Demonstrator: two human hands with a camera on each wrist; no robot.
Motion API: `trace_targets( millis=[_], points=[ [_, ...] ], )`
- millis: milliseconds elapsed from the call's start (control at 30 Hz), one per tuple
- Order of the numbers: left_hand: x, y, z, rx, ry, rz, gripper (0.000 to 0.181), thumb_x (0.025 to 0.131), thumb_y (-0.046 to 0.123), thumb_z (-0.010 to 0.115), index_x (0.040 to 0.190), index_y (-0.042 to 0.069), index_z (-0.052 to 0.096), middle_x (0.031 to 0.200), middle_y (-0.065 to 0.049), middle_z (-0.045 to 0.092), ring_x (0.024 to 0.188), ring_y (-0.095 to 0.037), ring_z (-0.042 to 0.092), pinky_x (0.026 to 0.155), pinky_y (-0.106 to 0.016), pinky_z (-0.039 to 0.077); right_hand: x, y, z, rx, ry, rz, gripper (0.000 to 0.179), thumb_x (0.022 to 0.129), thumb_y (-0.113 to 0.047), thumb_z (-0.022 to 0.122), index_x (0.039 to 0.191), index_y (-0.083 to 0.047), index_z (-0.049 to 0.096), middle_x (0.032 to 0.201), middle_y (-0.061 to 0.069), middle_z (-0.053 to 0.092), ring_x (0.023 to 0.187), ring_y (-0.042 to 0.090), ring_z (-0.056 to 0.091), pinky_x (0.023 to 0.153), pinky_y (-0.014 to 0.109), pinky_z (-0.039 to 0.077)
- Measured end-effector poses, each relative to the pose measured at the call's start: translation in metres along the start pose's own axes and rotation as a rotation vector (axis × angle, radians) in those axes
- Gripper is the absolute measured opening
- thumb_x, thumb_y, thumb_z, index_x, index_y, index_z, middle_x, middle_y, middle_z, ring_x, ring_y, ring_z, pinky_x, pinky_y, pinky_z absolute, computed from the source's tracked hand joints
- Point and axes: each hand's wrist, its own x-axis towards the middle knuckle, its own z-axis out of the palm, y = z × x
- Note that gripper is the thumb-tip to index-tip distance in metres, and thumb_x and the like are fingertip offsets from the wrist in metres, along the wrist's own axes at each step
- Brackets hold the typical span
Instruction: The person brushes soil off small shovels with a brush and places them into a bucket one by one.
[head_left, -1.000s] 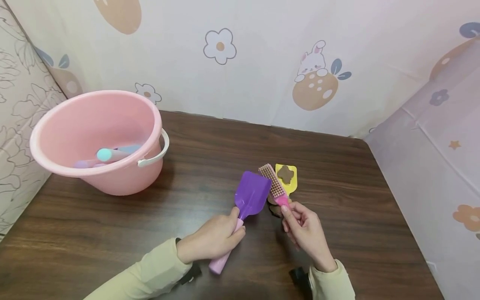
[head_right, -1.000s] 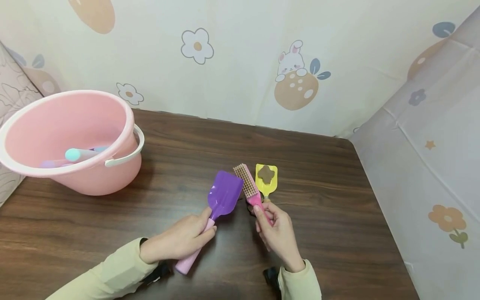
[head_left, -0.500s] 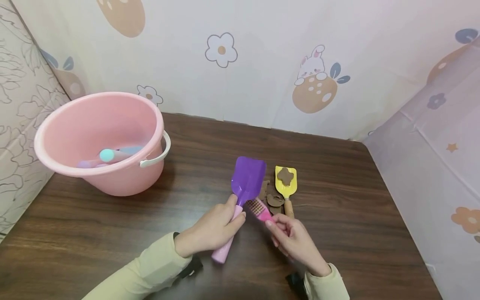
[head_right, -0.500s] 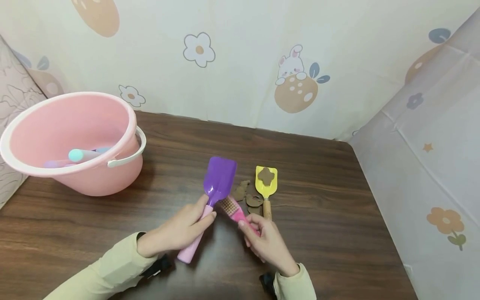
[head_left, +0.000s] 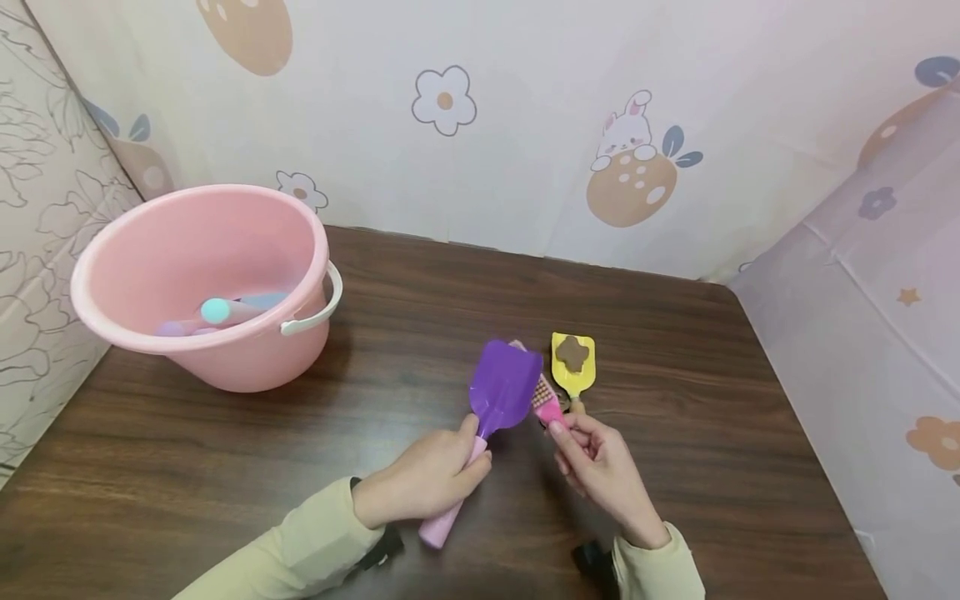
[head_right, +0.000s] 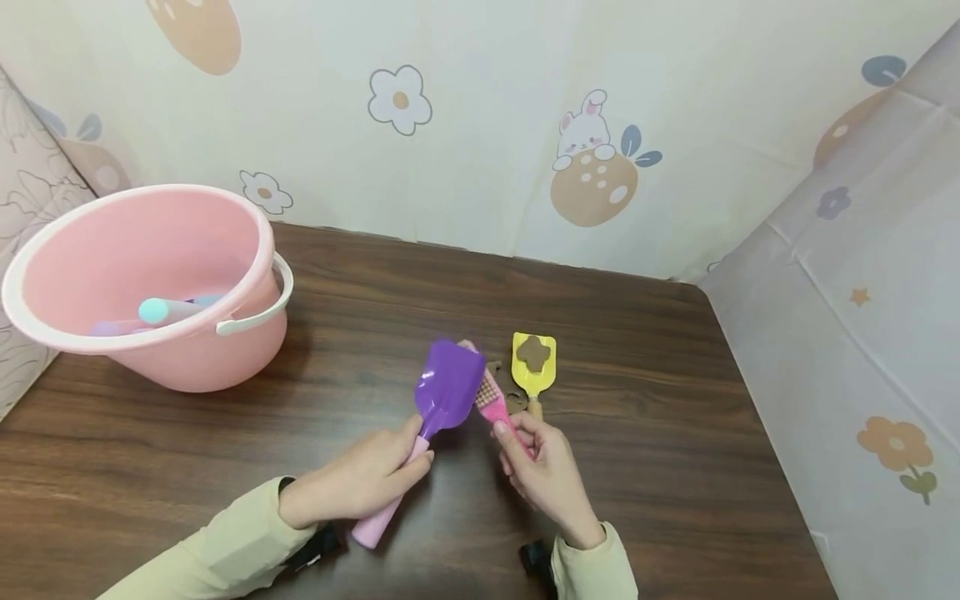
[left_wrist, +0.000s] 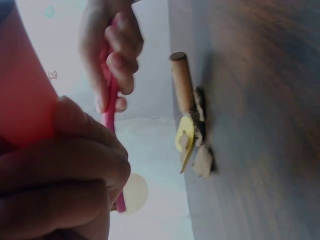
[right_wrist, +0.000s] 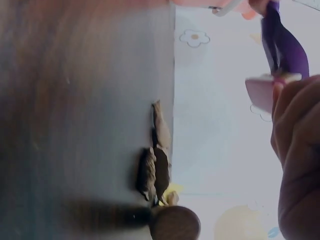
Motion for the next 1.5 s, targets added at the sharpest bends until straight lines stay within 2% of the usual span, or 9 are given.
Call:
trace_targets(
  millis=[100,267,367,567,733,833,933,1200,1500],
  points=[
    [-0.001,-0.002,0.003,-0.002,-0.026,-0.005,0.019,0.094,0.022,0.048,0.098,0.004,0.043,0.058,0.006,0.042,0.045,-0.004,0.043,0.041,-0.022,0.037,0.001,-0.001,-0.002,0.000,0.058,0.029,0.034,0.099,-0.020,0.050,0.097,0.014,0.054,0.055,-0.002,0.048,0.034,0.001,0.035,0.027,0.024,0.029],
    [-0.001,-0.003,0.003,-0.016,-0.033,-0.007,0.019,0.094,0.022,0.048,0.099,0.004,0.044,0.059,0.005,0.043,0.045,-0.003,0.044,0.041,-0.021,0.037,0.001,-0.001,-0.003,0.009,0.090,0.036,0.035,0.100,-0.021,0.049,0.100,0.013,0.054,0.056,-0.001,0.047,0.033,0.002,0.033,0.025,0.026,0.027],
    [-0.003,-0.003,0.001,-0.045,-0.039,-0.029,0.023,0.091,0.022,0.052,0.100,0.003,0.045,0.061,0.004,0.046,0.046,-0.004,0.045,0.041,-0.022,0.039,0.002,0.000,-0.002,0.011,0.118,0.026,0.034,0.100,-0.021,0.049,0.098,0.013,0.054,0.056,-0.001,0.048,0.032,0.002,0.034,0.025,0.027,0.027],
    [-0.007,-0.005,-0.008,-0.035,-0.020,-0.074,0.038,0.077,0.021,0.068,0.100,0.002,0.045,0.064,0.001,0.047,0.049,-0.006,0.046,0.042,-0.023,0.040,0.003,0.001,-0.003,-0.003,0.176,0.030,0.035,0.100,-0.023,0.050,0.094,0.011,0.053,0.056,0.000,0.049,0.032,0.005,0.036,0.024,0.029,0.028],
    [-0.010,-0.004,-0.020,-0.032,0.004,-0.087,0.040,0.074,0.018,0.068,0.104,0.004,0.045,0.065,0.001,0.049,0.052,-0.008,0.050,0.044,-0.025,0.041,0.003,0.002,-0.004,-0.010,0.180,0.053,0.034,0.100,-0.024,0.049,0.098,0.010,0.055,0.056,0.001,0.050,0.033,0.006,0.037,0.024,0.029,0.029],
    [-0.013,-0.003,-0.029,-0.077,0.021,-0.095,0.036,0.077,0.014,0.064,0.106,0.004,0.045,0.067,-0.001,0.051,0.051,-0.009,0.052,0.043,-0.026,0.043,0.003,0.003,-0.005,-0.013,0.169,0.055,0.034,0.100,-0.023,0.049,0.100,0.010,0.055,0.056,0.001,0.050,0.033,0.005,0.038,0.025,0.029,0.030],
    [-0.016,-0.002,-0.042,-0.084,0.046,-0.100,0.031,0.080,0.012,0.061,0.106,0.004,0.046,0.069,-0.002,0.052,0.051,-0.009,0.052,0.043,-0.025,0.045,0.003,0.003,-0.005,-0.012,0.168,0.058,0.034,0.100,-0.024,0.049,0.099,0.010,0.056,0.056,0.001,0.050,0.033,0.006,0.038,0.025,0.029,0.031],
    [-0.031,-0.001,-0.091,0.067,0.169,-0.103,0.019,0.084,0.015,0.057,0.096,0.009,0.043,0.062,0.001,0.051,0.045,-0.004,0.051,0.041,-0.022,0.044,0.004,0.005,-0.007,-0.016,0.183,0.070,0.032,0.099,-0.024,0.050,0.097,0.008,0.056,0.056,0.001,0.050,0.033,0.007,0.038,0.025,0.029,0.030],
    [-0.048,0.010,-0.134,0.233,0.257,-0.114,0.019,0.087,0.017,0.057,0.098,0.009,0.044,0.059,0.003,0.049,0.045,-0.003,0.049,0.045,-0.024,0.041,0.005,0.007,-0.007,-0.007,0.146,0.055,0.034,0.100,-0.023,0.049,0.099,0.011,0.055,0.056,0.000,0.050,0.032,0.005,0.037,0.025,0.029,0.030]
  ],
)
